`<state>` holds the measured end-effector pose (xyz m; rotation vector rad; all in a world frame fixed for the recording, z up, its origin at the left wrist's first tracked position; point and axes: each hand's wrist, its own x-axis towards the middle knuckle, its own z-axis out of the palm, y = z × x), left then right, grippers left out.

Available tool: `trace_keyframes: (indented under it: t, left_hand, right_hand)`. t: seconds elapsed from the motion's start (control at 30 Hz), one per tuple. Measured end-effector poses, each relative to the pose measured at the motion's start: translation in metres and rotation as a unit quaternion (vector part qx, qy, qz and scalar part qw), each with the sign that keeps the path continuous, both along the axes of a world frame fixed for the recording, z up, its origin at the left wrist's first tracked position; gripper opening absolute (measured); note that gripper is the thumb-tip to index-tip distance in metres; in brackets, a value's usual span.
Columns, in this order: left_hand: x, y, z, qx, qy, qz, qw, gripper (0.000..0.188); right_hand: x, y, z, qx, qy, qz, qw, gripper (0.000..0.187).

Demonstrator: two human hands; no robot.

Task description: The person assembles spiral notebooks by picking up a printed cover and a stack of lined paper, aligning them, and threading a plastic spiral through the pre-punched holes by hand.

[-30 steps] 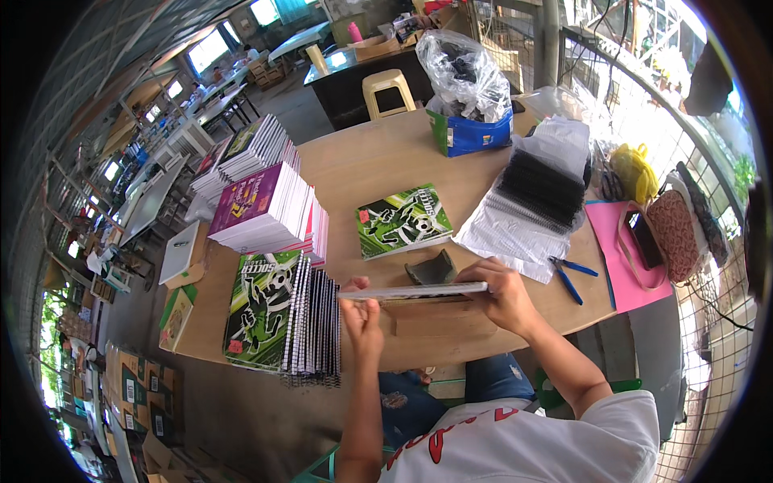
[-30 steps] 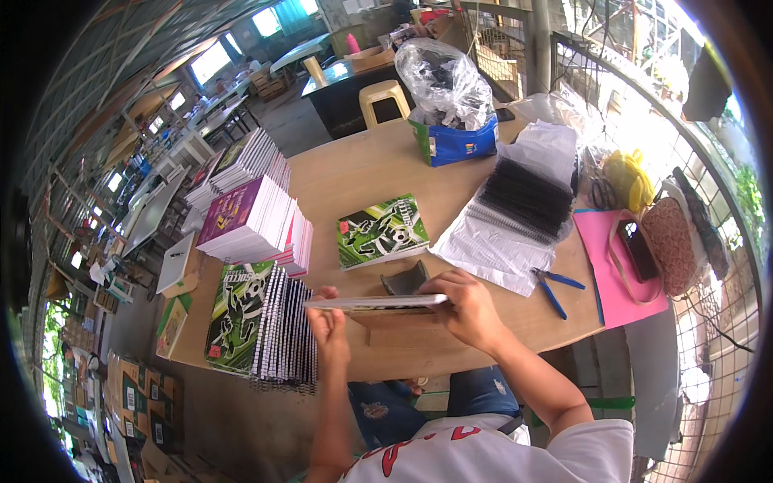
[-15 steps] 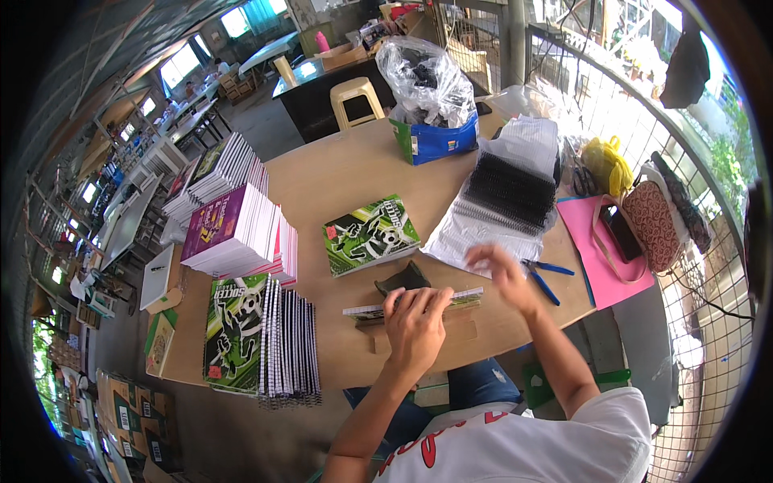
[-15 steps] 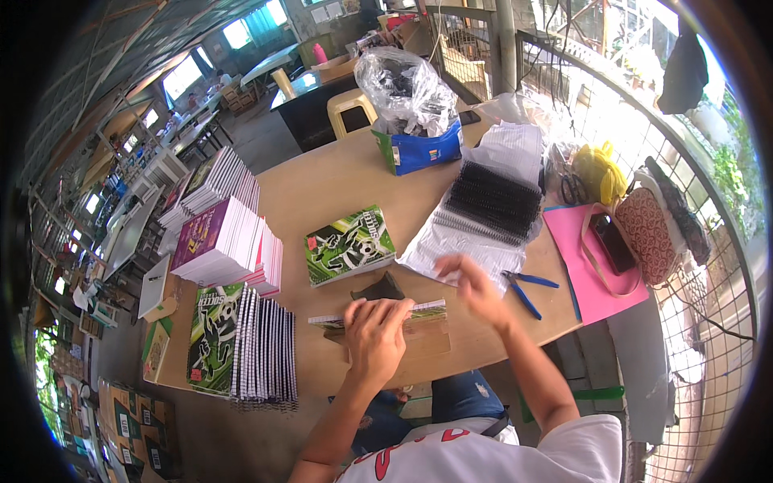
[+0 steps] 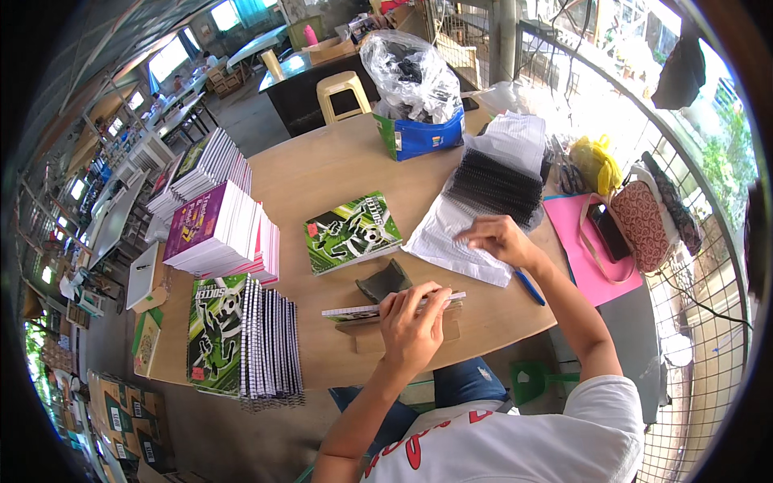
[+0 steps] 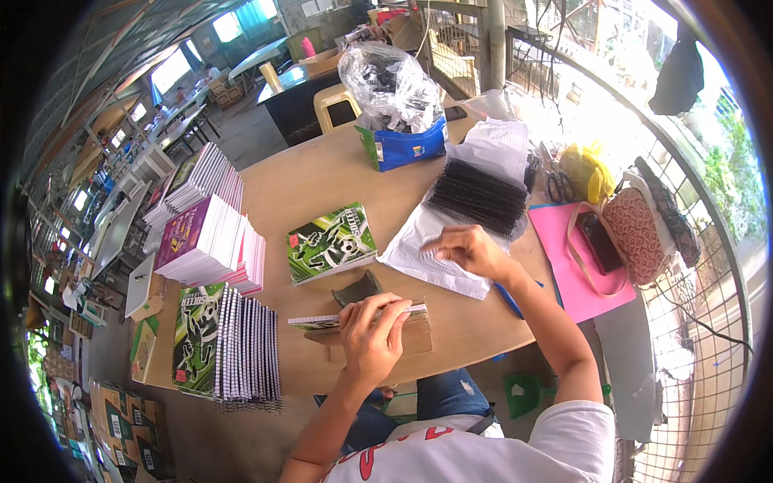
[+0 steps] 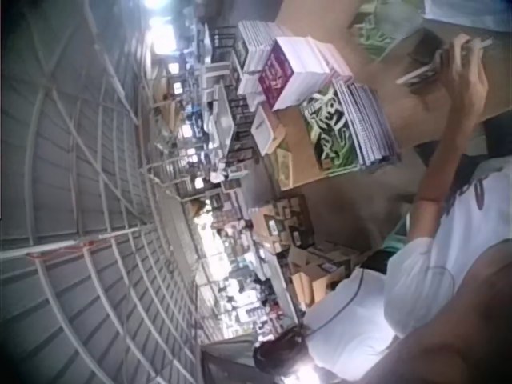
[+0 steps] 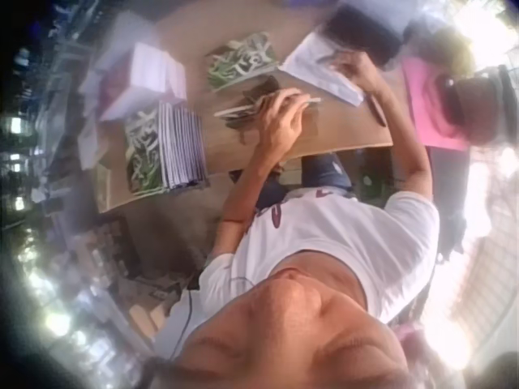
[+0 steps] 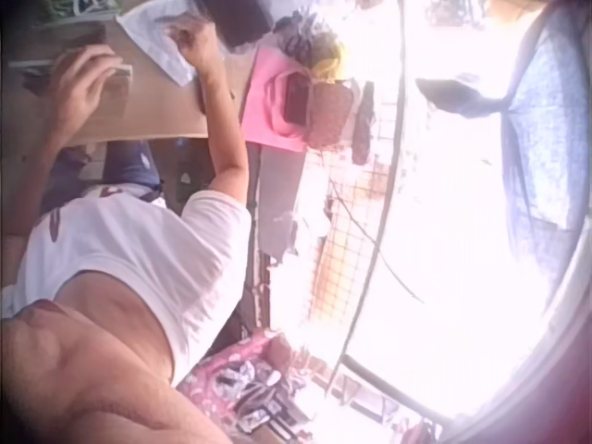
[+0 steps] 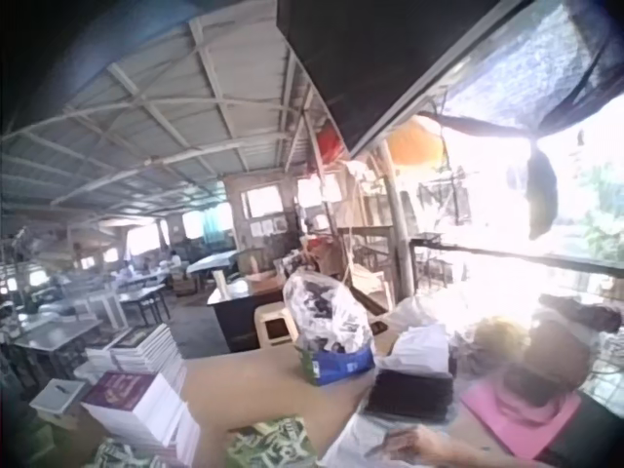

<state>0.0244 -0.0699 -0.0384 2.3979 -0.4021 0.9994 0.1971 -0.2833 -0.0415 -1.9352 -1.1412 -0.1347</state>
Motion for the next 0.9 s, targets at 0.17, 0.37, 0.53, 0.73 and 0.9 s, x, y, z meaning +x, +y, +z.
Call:
trace_keyframes:
  t: [0.17,0.37,0.53,0.73,0.9]
  left_hand:
    - [-0.010,-0.001,-0.003,0.017,-0.024,-0.013,0.999,0.021]
    - [-0.017,-0.002,-0.012,0.039,-0.075,-0.017,0.996,0.026]
    - [-0.017,-0.004,-0.011,0.041,-0.078,-0.008,0.996,0.027]
    - [-0.014,-0.004,-0.012,0.029,-0.085,-0.001,0.996,0.026]
    - [-0.011,-0.005,-0.008,0.022,-0.079,0.004,0.997,0.019]
  right_hand:
    - [-0.061,-0.006,0.027,0.055,0.133,0.103,0.984,0.021]
    - [-0.074,-0.002,0.026,0.041,0.095,0.142,0.984,0.022]
    - [-0.069,-0.003,0.036,0.033,0.013,0.148,0.988,0.019]
    - [-0.067,-0.002,0.041,0.016,0.024,0.165,0.986,0.020]
    - [-0.058,-0.004,0.045,-0.034,0.062,0.206,0.976,0.024]
